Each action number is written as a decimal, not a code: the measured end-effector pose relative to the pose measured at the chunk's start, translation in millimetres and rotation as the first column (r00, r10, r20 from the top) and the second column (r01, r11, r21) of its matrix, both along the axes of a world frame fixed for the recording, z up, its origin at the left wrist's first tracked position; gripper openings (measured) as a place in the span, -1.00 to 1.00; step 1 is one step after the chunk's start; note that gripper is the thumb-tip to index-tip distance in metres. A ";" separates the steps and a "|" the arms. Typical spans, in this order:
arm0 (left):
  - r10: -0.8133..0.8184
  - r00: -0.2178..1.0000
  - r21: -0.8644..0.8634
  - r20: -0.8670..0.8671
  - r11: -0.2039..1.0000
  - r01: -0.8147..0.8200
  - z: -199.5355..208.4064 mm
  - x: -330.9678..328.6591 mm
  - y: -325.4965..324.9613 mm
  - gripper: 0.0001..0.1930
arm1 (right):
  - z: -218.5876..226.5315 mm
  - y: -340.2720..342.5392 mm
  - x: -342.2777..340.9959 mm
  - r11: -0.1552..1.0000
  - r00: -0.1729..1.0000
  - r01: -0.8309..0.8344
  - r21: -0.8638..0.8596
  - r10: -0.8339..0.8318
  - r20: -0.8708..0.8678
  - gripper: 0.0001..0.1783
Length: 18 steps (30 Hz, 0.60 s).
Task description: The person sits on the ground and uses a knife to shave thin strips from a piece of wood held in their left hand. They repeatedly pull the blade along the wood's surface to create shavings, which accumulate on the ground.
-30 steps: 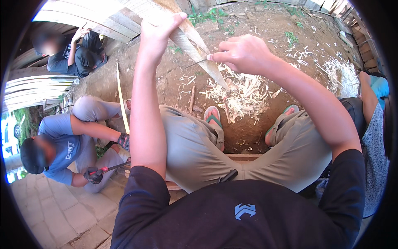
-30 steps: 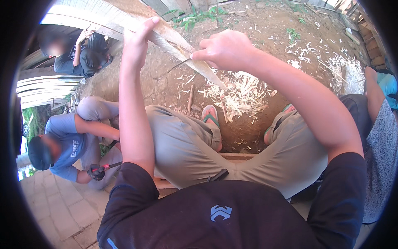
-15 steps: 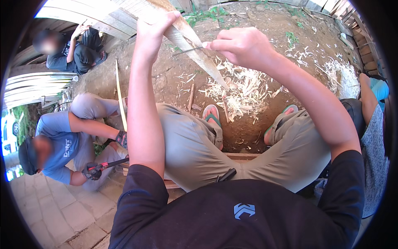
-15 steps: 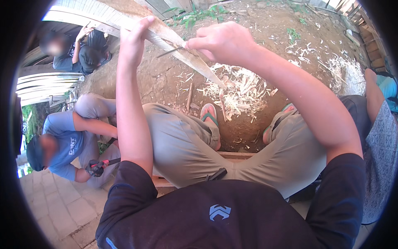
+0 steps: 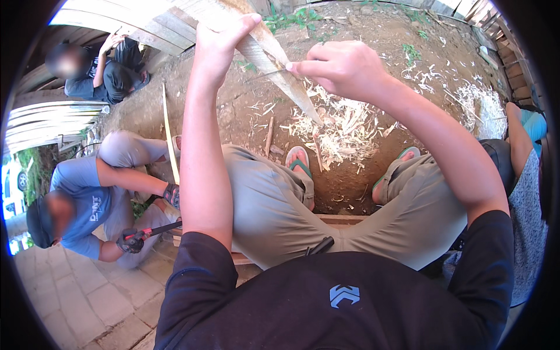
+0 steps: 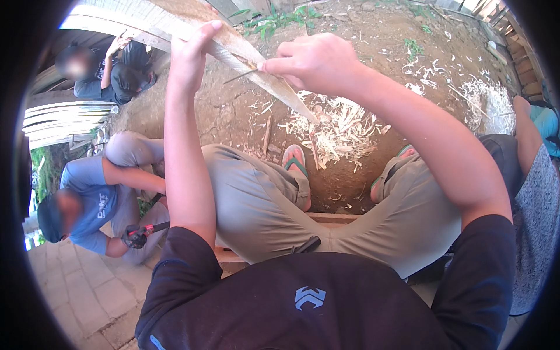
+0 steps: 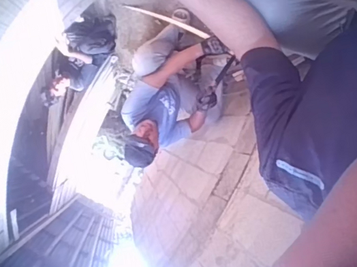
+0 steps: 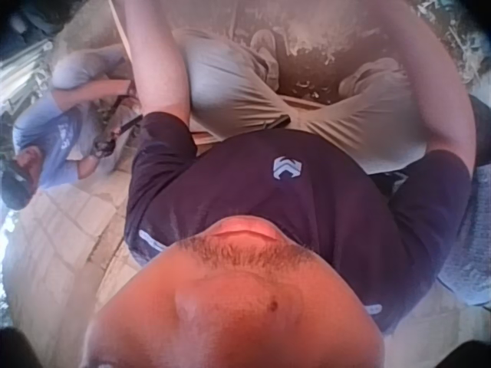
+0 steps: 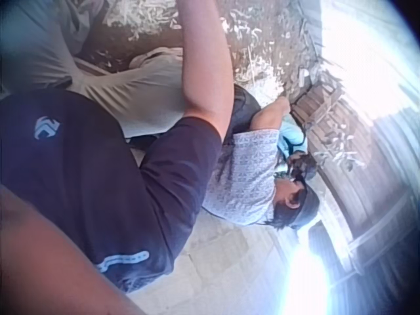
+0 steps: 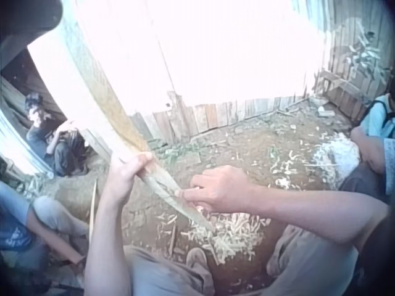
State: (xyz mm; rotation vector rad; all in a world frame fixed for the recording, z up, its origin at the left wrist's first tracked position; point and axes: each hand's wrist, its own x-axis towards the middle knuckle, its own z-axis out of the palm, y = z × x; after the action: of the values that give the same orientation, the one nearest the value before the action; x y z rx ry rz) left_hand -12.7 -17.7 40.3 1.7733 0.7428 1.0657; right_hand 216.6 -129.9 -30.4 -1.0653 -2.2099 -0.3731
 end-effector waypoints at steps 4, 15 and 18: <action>0.016 1.000 0.010 0.018 1.000 -0.016 3.9 4.1 -4.9 -0.71 | -4.0 -1.4 3.7 0.994 0.998 0.017 -0.111 -0.011 0.054 -0.70; 0.026 0.999 -0.008 -0.018 1.000 -0.026 1.2 1.5 2.3 -0.80 | -7.4 -0.3 2.5 0.998 0.993 0.019 -0.056 -0.012 0.113 -0.65; 0.019 0.999 -0.009 -0.038 1.000 -0.019 0.9 0.4 1.7 -0.79 | -1.3 2.5 3.6 0.999 1.000 0.013 0.053 -0.013 -0.001 -0.60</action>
State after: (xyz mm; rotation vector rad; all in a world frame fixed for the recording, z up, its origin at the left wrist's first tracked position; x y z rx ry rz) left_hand -12.2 -16.0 41.2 1.7862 0.7879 1.0421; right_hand 220.2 -127.4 -31.7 -1.0517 -2.1812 -0.4340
